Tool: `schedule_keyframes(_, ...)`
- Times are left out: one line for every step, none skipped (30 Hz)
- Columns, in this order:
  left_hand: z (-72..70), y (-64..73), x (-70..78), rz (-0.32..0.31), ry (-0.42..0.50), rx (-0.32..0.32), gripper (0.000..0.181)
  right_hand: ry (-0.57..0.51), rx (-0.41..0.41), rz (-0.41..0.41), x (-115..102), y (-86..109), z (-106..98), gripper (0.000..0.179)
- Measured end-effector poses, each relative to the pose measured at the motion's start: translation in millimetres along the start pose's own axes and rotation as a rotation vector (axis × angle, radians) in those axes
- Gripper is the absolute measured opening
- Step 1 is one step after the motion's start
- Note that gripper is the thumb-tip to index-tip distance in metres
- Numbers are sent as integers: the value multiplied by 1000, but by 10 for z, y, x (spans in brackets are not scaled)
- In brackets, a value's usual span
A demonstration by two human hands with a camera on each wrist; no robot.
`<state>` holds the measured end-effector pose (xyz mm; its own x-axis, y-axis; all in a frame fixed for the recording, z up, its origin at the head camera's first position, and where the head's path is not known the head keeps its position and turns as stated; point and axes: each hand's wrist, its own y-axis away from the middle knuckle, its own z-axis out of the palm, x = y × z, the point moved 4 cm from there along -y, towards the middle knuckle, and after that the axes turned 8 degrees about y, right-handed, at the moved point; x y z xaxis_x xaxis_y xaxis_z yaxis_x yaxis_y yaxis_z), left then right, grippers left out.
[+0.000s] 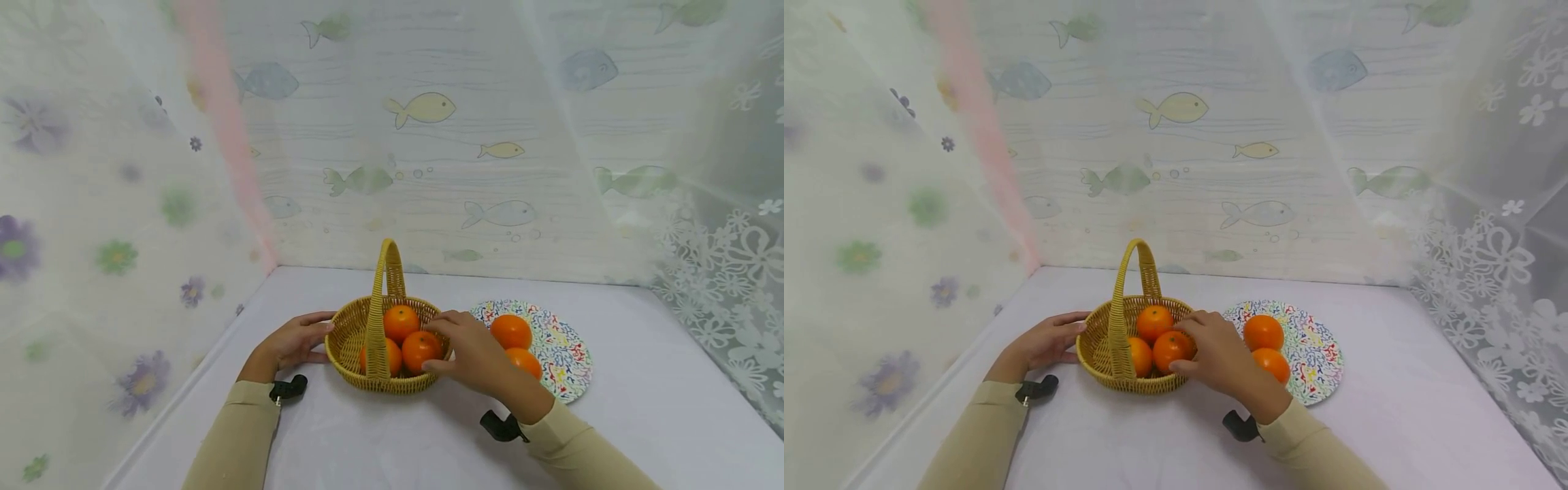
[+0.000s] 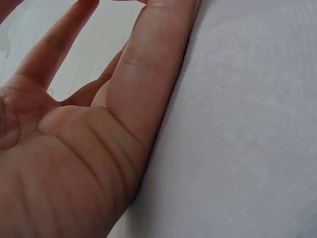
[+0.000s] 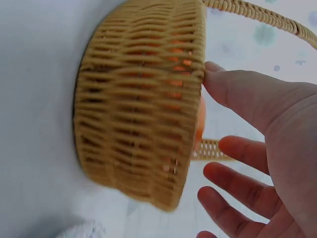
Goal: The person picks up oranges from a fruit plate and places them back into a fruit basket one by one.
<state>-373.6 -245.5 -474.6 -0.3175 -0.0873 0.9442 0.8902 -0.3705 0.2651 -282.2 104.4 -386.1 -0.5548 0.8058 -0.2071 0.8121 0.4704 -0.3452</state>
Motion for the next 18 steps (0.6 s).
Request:
schedule_keyframes(-1,-9,-1,2,1,-3,62,7,8,1,26,20,-16,61)
schedule_keyframes(-3,-17,-2,2,2,-6,61,10,19,-2,48,39,-33,61)
schedule_keyframes(-4,-24,-3,2,3,-8,61,12,31,-7,73,57,-46,61)
schedule_keyframes(-2,-26,0,4,1,-12,61,18,44,-14,97,76,-58,61)
schedule_keyframes(0,-29,3,3,1,-14,60,24,52,-17,121,93,-67,61)
schedule_keyframes(0,-30,4,3,2,-12,60,30,62,-21,140,113,-80,61)
schedule_keyframes(3,-30,6,2,3,-10,60,36,72,-28,159,132,-89,60)
schedule_keyframes(6,-27,7,1,4,-10,59,43,77,-33,176,153,-97,60)
schedule_keyframes(10,-22,7,0,4,-10,59,52,80,-33,196,175,-105,60)
schedule_keyframes(14,-15,6,-1,5,-9,59,64,83,-33,214,200,-114,60)
schedule_keyframes(16,-10,4,-4,7,-6,59,70,84,-26,232,226,-126,59)
schedule_keyframes(18,-2,2,-5,7,-6,59,74,85,-19,252,253,-137,59)
schedule_keyframes(21,5,0,-7,6,-6,59,82,85,-11,274,277,-143,59)
schedule_keyframes(21,9,-1,-6,3,-8,59,90,84,4,296,304,-154,60)
schedule_keyframes(20,12,-2,-5,0,-8,60,101,86,15,318,329,-160,60)
schedule_keyframes(17,14,-2,-5,-2,-9,60,112,91,23,337,351,-166,60)
schedule_keyframes(9,15,-1,-5,-4,-5,60,121,95,29,355,371,-171,60)
schedule_keyframes(-1,17,0,-5,-7,-3,61,134,103,30,371,388,-174,60)
